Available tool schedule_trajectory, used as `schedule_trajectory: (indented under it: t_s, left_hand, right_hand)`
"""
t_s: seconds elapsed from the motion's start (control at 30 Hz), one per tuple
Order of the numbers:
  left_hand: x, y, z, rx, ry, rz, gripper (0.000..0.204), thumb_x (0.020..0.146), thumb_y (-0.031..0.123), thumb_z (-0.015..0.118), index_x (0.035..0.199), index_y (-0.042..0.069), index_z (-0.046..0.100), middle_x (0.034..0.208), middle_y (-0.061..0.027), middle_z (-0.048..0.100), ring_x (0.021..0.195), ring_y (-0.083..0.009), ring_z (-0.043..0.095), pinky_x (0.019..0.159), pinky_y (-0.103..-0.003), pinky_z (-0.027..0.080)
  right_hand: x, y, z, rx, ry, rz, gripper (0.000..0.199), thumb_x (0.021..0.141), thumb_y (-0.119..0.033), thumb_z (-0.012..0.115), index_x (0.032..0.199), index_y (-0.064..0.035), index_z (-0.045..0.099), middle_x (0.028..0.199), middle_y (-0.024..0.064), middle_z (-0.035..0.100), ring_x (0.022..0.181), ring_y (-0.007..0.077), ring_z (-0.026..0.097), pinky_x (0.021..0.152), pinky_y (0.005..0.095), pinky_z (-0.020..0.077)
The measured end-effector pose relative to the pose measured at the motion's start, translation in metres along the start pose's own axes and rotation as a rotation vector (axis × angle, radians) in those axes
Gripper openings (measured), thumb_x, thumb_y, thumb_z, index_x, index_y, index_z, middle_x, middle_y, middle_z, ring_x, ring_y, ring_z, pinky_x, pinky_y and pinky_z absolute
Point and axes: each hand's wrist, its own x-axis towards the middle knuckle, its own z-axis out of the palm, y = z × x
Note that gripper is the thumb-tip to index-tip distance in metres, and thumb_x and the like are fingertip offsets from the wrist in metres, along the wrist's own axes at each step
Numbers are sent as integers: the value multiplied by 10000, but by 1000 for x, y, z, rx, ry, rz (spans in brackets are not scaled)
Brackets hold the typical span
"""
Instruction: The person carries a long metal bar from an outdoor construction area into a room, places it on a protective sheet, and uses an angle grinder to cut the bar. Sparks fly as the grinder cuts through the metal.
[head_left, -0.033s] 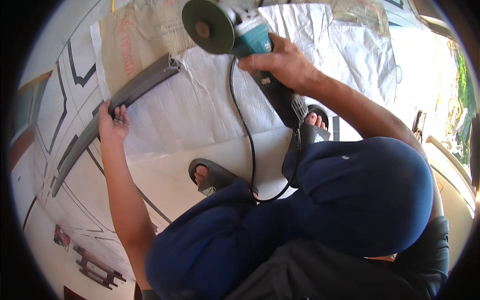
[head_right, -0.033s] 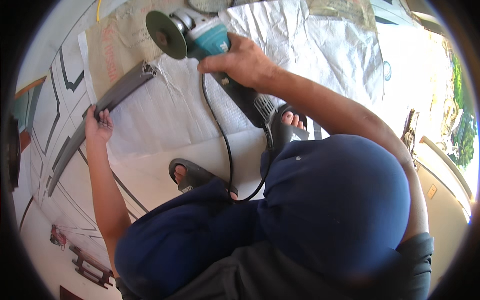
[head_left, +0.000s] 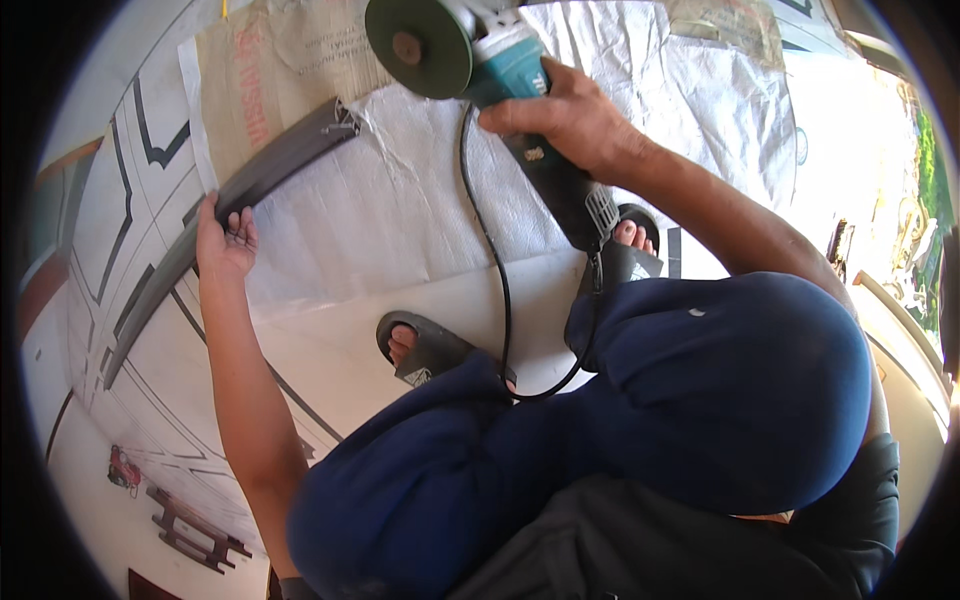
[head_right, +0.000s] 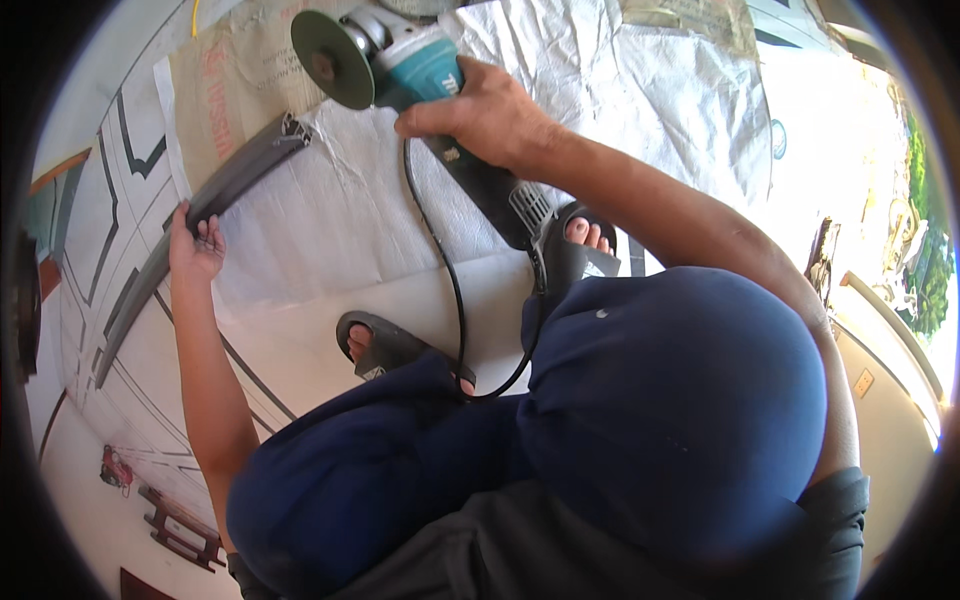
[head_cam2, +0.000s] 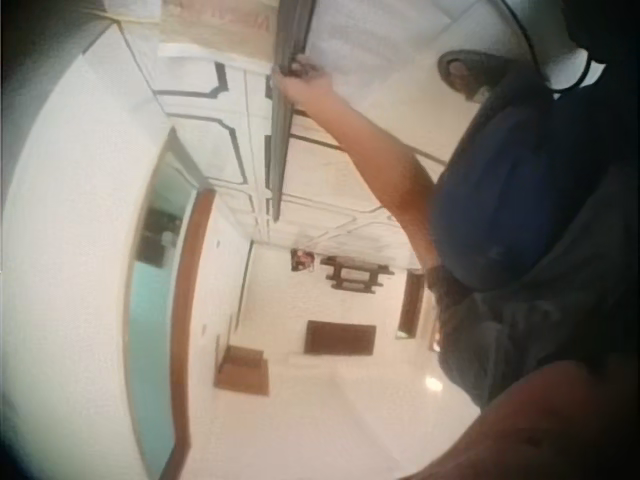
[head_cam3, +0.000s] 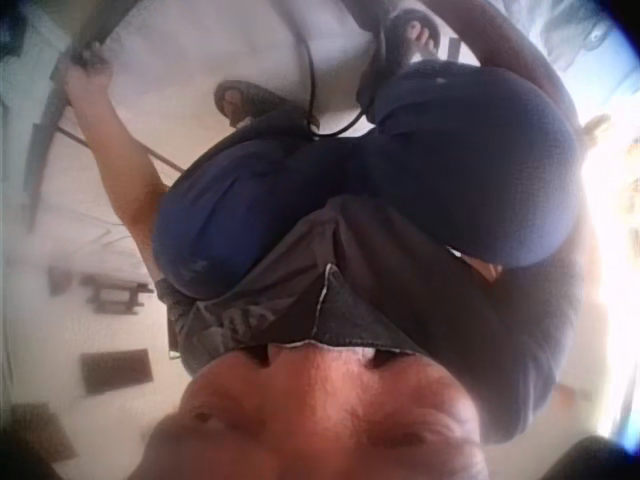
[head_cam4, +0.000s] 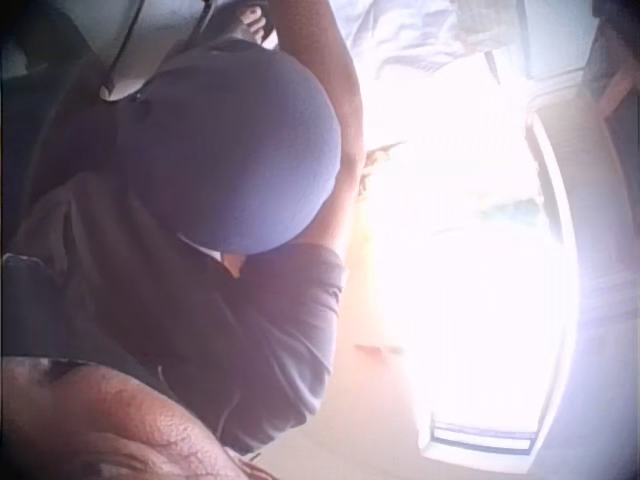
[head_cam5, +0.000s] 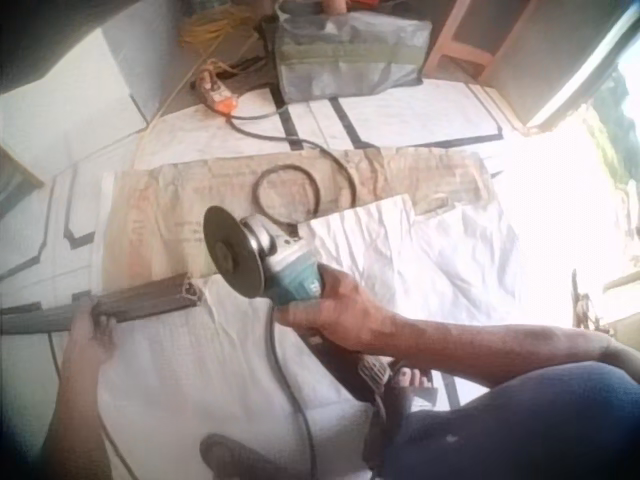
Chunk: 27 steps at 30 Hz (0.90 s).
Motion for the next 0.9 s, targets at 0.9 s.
schedule_trajectory:
  t_s: [0.9]
  left_hand:
    - [-40, -48, -2, -758, 15, 277, 705, 825, 321, 800, 1377, -22, 525, 1206, -209, 668, 1064, -316, 696, 946, -518, 584]
  right_hand:
    - [-15, -43, -18, 15, -184, -55, 509, 811, -262, 833, 1195, 25, 663, 1043, 72, 714, 942, 162, 668, 881, 336, 539]
